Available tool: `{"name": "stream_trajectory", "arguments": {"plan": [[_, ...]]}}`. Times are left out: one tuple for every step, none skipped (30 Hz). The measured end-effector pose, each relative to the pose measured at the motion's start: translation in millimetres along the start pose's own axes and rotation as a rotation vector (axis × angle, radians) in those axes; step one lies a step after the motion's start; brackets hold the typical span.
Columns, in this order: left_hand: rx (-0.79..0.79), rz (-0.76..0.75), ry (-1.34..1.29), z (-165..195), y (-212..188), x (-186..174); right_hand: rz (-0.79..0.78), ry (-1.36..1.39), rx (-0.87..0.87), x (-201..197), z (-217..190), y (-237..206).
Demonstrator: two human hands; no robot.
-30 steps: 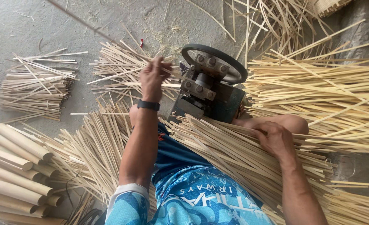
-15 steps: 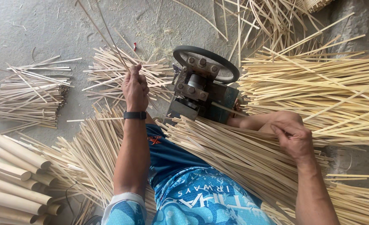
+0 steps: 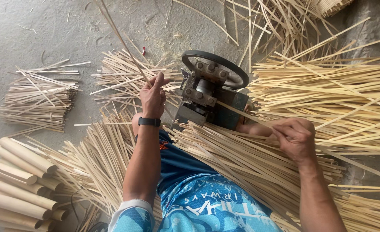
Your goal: The person sits on the floor and repeatedly feeds long bamboo strips into a powered splitting machine. They hold the strips with both hands, guide them through the blade, and collect the split pieces on the floor. The process is continuous and repetitive throughout the clip.
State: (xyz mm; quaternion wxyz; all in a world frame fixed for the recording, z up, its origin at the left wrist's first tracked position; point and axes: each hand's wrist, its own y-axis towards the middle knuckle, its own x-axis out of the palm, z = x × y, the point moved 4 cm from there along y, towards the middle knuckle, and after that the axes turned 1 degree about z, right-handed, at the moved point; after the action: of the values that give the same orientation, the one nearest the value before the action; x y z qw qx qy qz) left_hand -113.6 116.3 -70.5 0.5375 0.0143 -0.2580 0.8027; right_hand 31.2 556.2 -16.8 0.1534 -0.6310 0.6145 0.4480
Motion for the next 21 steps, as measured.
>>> {"name": "stream_trajectory", "arguments": {"plan": [[-0.003,-0.015,-0.018,0,0,2,-0.018,-0.032,0.023,4,-2,3],[-0.007,-0.030,-0.039,0,0,5,-0.039,-0.065,0.045,14,-6,7],[-0.012,-0.044,-0.057,-1,-1,8,-0.060,-0.097,0.069,24,-12,10],[-0.025,-0.038,-0.038,-1,-2,9,-0.036,-0.070,0.046,31,-19,12],[-0.037,-0.032,-0.018,-2,-3,11,-0.012,-0.041,0.021,39,-27,16],[-0.048,-0.024,0.001,-3,-4,12,0.013,-0.012,-0.004,43,-32,19],[-0.047,-0.046,-0.012,-3,-6,14,-0.029,-0.035,0.056,45,-31,22],[-0.044,-0.067,-0.026,-3,-7,15,-0.070,-0.057,0.113,48,-30,25],[-0.039,-0.087,-0.042,-3,-8,17,-0.110,-0.080,0.167,47,-27,27],[-0.017,-0.105,-0.061,-2,-8,18,-0.184,-0.105,0.229,47,-22,27],[0.005,-0.121,-0.080,-2,-7,19,-0.260,-0.130,0.290,45,-16,26],[0.026,-0.139,-0.100,-1,-6,19,-0.335,-0.156,0.351,45,-12,23],[0.030,-0.107,-0.093,-2,-4,17,-0.398,-0.050,0.349,48,-11,20],[0.033,-0.077,-0.088,-2,-1,16,-0.461,0.055,0.347,47,-9,15],[0.035,-0.047,-0.082,-1,1,15,-0.522,0.160,0.345,48,-9,9],[0.061,-0.030,-0.045,0,4,13,-0.503,0.147,0.352,50,-8,5],[0.089,-0.014,-0.007,3,6,11,-0.481,0.133,0.359,51,-7,1],[0.116,0.002,0.030,6,9,10,-0.460,0.118,0.366,51,-5,-2],[0.168,-0.018,0.017,11,12,10,-0.402,0.159,0.290,49,-5,-2],[0.217,-0.040,0.008,18,14,7,-0.345,0.201,0.218,44,-6,-4],[0.268,-0.064,-0.001,25,16,4,-0.285,0.243,0.145,38,-7,-7]]}}
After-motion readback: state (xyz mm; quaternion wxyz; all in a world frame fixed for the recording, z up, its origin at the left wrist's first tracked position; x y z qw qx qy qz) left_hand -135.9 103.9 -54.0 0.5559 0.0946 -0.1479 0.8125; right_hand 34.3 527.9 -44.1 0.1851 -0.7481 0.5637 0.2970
